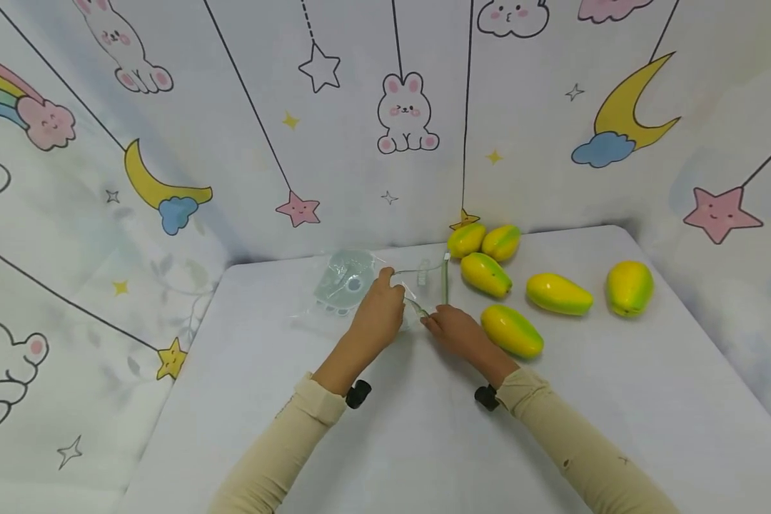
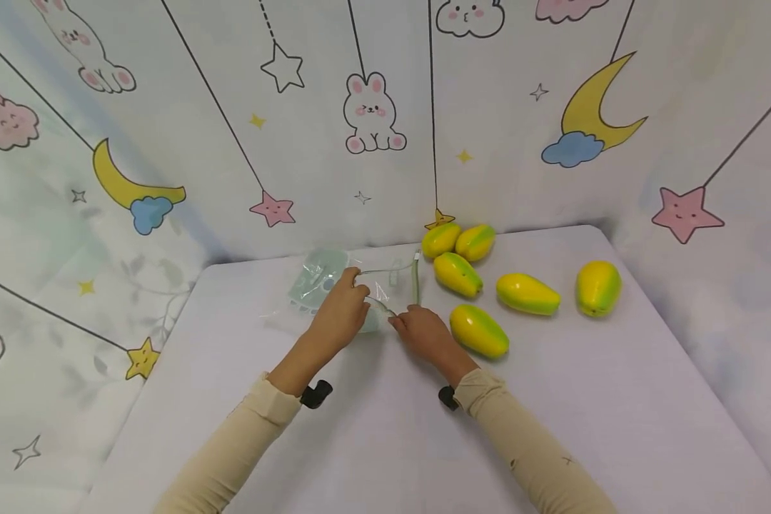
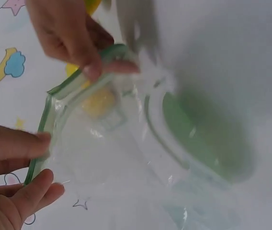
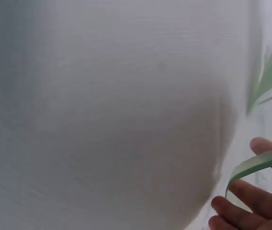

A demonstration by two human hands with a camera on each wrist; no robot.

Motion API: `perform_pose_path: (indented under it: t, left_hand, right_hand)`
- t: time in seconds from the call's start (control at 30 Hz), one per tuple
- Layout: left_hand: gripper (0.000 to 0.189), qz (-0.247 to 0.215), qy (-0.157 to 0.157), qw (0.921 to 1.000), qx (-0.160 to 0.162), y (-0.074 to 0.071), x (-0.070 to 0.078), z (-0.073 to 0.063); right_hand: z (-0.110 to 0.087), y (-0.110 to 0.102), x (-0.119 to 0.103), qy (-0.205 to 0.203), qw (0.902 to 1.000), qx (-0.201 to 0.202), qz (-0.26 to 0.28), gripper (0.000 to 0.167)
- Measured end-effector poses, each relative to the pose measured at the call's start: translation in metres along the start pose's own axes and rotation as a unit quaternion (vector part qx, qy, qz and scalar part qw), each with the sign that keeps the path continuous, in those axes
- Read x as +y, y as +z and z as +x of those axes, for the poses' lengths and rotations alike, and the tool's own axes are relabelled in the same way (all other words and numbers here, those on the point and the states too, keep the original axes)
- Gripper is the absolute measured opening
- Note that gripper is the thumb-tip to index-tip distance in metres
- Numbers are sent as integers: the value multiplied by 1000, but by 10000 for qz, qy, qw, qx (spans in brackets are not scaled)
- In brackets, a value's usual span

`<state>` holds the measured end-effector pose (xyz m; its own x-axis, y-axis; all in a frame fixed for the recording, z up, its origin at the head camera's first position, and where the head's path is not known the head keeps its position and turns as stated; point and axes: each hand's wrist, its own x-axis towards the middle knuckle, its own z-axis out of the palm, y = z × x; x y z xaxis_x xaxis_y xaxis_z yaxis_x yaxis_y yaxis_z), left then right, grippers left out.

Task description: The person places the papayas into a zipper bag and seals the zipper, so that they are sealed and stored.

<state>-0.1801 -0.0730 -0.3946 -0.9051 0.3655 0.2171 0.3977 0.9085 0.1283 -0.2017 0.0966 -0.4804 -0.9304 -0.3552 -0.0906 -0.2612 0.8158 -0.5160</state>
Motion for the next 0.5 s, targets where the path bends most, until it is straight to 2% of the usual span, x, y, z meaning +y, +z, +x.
perform_pose_path:
  t: [0.17,0.23,0.4,0.5]
  left_hand:
    - [5,554,-59,9981,-245,-13,-10,6]
    - [4,716,-78,9970,-284,-21,-13,8]
    - [6,949,-171,9952,-135,-47,-17,14]
    - [9,961,-133,9952,-146,-57,-17,17]
  right_hand:
    - [-3,7,8,-61,9998,-180,29,43]
    - [-4,9,11,-248,9994,-232,-42,41]
    - [-7,11,18,-882,9951,-81,-432,37]
    - [-9,10,22,-934,9938,41,-598,43]
